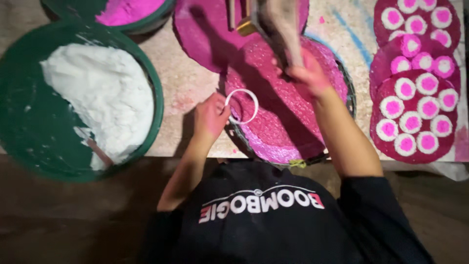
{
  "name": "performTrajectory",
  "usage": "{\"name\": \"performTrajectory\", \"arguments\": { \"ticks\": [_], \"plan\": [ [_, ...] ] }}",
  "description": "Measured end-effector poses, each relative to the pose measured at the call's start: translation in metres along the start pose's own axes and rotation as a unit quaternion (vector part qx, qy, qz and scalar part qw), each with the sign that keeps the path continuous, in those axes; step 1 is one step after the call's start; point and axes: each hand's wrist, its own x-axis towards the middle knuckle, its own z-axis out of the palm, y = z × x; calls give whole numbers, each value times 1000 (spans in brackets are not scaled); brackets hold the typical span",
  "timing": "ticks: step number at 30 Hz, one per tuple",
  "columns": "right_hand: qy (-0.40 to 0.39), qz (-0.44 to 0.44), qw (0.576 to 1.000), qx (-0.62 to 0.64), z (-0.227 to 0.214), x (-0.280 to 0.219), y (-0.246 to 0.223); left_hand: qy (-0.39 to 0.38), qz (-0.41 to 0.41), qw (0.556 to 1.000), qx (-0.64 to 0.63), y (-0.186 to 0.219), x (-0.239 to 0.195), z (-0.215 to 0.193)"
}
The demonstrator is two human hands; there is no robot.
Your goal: The person uses a wooden mold to press white and pink powders into ring-shaped decorations on a pink glittery mat. They repeatedly fill the mold, press it, and release the formed rings, arranging them in rows.
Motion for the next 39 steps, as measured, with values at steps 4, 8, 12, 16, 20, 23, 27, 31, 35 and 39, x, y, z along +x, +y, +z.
{"name": "performTrajectory", "arguments": {
  "ticks": [4, 8, 12, 16, 20, 23, 27, 31, 35, 39],
  "plan": [
    [-37, -34, 995, 84, -6, -75, -33, -36, 28, 996, 79, 9, 21, 40],
    [-31, 19, 999, 20, -15, -117, -53, -77, 12, 976, 205, 14, 32, 55],
    [-23, 133, 991, -16, -27, -136, -44, -112, -59, 971, -201, 29, 58, 47],
    [-176, 290, 928, -155, -23, -113, -40, -223, -40, 591, -774, 53, 78, 34],
    [-216, 422, 854, -214, -17, -77, -57, -167, 23, 492, -854, 65, 76, 49],
    [-188, 431, 818, -332, -9, -55, -71, -70, 0, 461, -884, 58, 74, 62],
    [-126, 388, 760, -505, 17, -37, -76, -2, 23, 479, -877, 39, 83, 64],
    [-113, 310, 768, -550, 43, -33, -67, -17, 55, 483, -874, 13, 86, 56],
    [-122, 324, 755, -557, 56, -34, -62, 7, 44, 504, -862, -2, 81, 53],
    [-139, 352, 743, -551, 50, -37, -63, 29, 10, 481, -876, -2, 71, 71]
  ]
}}
